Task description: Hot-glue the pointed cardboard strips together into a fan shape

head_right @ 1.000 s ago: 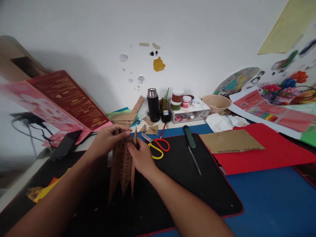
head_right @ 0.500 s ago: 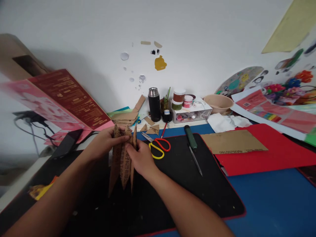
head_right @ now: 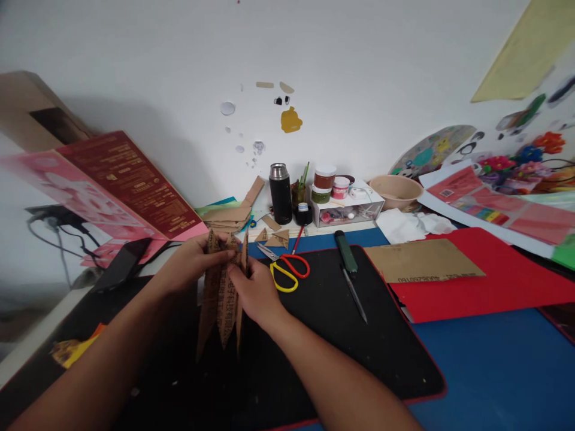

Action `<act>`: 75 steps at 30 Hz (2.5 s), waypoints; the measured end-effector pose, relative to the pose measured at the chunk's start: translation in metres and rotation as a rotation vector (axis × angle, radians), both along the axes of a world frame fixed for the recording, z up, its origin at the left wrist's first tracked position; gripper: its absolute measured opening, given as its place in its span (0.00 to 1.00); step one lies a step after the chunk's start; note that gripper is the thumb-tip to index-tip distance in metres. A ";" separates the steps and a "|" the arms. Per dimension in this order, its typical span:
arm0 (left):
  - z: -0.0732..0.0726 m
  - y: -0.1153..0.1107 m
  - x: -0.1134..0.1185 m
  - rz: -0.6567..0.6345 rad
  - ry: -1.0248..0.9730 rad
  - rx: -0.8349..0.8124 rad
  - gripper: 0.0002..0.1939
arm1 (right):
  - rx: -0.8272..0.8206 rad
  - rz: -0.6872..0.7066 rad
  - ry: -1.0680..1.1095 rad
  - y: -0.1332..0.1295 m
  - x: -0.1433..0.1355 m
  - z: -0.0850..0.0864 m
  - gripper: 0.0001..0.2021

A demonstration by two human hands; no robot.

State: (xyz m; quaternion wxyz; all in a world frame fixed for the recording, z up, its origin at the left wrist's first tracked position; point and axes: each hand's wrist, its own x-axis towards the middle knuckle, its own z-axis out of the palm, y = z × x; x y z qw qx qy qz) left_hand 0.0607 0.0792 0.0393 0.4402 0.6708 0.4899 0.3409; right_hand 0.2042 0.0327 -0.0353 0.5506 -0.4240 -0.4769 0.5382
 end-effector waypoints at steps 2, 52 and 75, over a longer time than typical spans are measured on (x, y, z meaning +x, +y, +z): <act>0.000 -0.003 -0.001 -0.009 0.028 0.011 0.17 | -0.009 0.005 0.005 -0.001 0.000 0.001 0.12; -0.024 -0.012 0.006 0.074 -0.290 -0.231 0.16 | -0.004 -0.007 -0.036 0.000 0.000 -0.001 0.12; -0.027 -0.013 0.012 0.158 -0.480 -0.330 0.17 | -0.025 -0.012 -0.098 -0.001 0.000 0.002 0.13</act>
